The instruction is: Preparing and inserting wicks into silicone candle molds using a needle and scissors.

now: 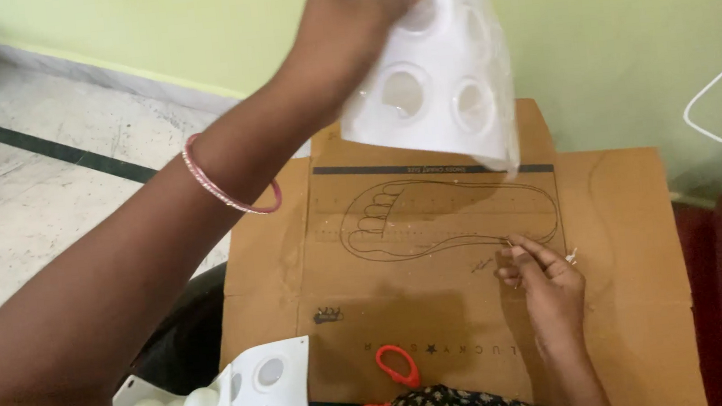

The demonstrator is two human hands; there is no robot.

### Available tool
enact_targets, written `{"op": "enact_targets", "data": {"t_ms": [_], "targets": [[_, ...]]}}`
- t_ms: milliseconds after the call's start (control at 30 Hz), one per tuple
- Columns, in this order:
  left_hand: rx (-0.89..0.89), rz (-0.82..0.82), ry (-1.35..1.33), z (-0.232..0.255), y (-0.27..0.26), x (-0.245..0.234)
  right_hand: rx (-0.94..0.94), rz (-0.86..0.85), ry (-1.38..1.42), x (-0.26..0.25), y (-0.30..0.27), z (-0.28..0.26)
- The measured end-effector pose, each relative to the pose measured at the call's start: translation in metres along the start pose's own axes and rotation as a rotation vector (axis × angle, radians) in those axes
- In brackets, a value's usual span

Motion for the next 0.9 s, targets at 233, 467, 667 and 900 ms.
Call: {"op": "enact_targets", "data": {"t_ms": [233,467,667,900], "targets": [[-0.352,0.189,0.228,-0.123,-0.105,-0.094,-0.124,0.077,0.155,-0.01,0.003,-0.002],[-0.499,0.06,0.374,-0.151,-0.163,-0.141,-0.445,0.29,-0.116,0.005,-0.042,-0.035],[-0.476,-0.083,0.388,-0.133,-0.172,-0.131,-0.52,0.315,-0.228,0.011,-0.038,-0.026],[-0.339,0.003,0.89,-0.131,-0.175,-0.172,-0.374,0.29,-0.107,-0.004,-0.034,-0.03]]}}
Point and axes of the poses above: each hand's wrist, its own y-axis towards the middle knuckle, its own x-axis out of the palm, z = x × y, the point moved 6 cm from there along y, towards the middle knuckle, and after that the axes turned 15 degrees about x, right-handed, at the moved point
